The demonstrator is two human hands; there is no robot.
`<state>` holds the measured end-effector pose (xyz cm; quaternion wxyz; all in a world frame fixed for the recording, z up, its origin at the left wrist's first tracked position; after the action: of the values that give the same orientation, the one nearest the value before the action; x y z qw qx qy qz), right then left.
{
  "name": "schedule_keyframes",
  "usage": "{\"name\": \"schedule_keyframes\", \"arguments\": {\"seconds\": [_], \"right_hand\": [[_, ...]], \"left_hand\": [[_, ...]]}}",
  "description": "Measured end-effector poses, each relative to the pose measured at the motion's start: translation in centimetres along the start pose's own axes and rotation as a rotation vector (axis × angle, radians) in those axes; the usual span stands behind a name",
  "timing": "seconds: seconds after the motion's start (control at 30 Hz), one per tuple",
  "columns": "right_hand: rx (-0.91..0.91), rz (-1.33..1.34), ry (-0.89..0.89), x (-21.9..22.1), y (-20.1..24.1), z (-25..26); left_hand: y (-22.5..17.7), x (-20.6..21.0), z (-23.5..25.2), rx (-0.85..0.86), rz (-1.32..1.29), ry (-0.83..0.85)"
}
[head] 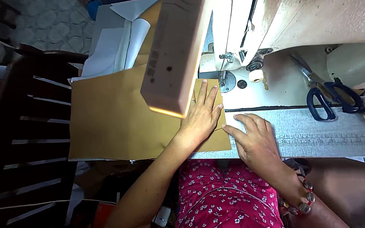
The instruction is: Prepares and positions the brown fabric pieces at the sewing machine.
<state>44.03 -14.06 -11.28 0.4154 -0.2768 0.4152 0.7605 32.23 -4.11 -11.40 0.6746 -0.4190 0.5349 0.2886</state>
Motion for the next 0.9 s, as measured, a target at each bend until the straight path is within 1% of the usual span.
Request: {"name": "schedule_keyframes", "arguments": {"seconds": [0.2, 0.37, 0.6, 0.7, 0.77, 0.83, 0.9], "right_hand": [[0.010, -0.037, -0.009, -0.7, -1.1, 1.0], [0.007, -0.060, -0.017, -0.8, -1.3, 1.2], [0.010, -0.048, -0.028, -0.5, -1.4, 1.5], [0.007, -0.026, -0.024, -0.3, -1.6, 1.8], [0.020, -0.005, -0.022, -0.2, -1.8, 1.9], [0.035, 0.009, -0.022, -0.2, -2.0, 2.0], [0.039, 0.025, -0.011, -0.3, -2.1, 2.1]], "left_hand": [[-1.2, -0.1, 1.4, -0.075, -0.033, 0.038], [-1.5, -0.1, 1.7, -0.089, -0.030, 0.049], [-0.7, 0.3, 2.4, -0.064, -0.033, 0.030], [-0.2, 0.2, 2.7, -0.026, -0.058, 0.022], [-0.3, -0.2, 2.0, 0.017, -0.061, -0.055], [-0.6, -0.8, 0.4, 0.054, -0.010, -0.141], [-0.6, -0.6, -1.2, 0.025, 0.009, -0.101]]}}
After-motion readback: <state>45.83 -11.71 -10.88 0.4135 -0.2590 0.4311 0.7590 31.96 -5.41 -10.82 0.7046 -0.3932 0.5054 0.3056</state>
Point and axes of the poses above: each hand's wrist, its own z-axis towards the middle knuckle, its own x-axis out of the palm, y = z × x, the point moved 6 cm from there along z, towards the middle knuckle, and after that the axes turned 7 degrees about -y, right-handed, at the moved point
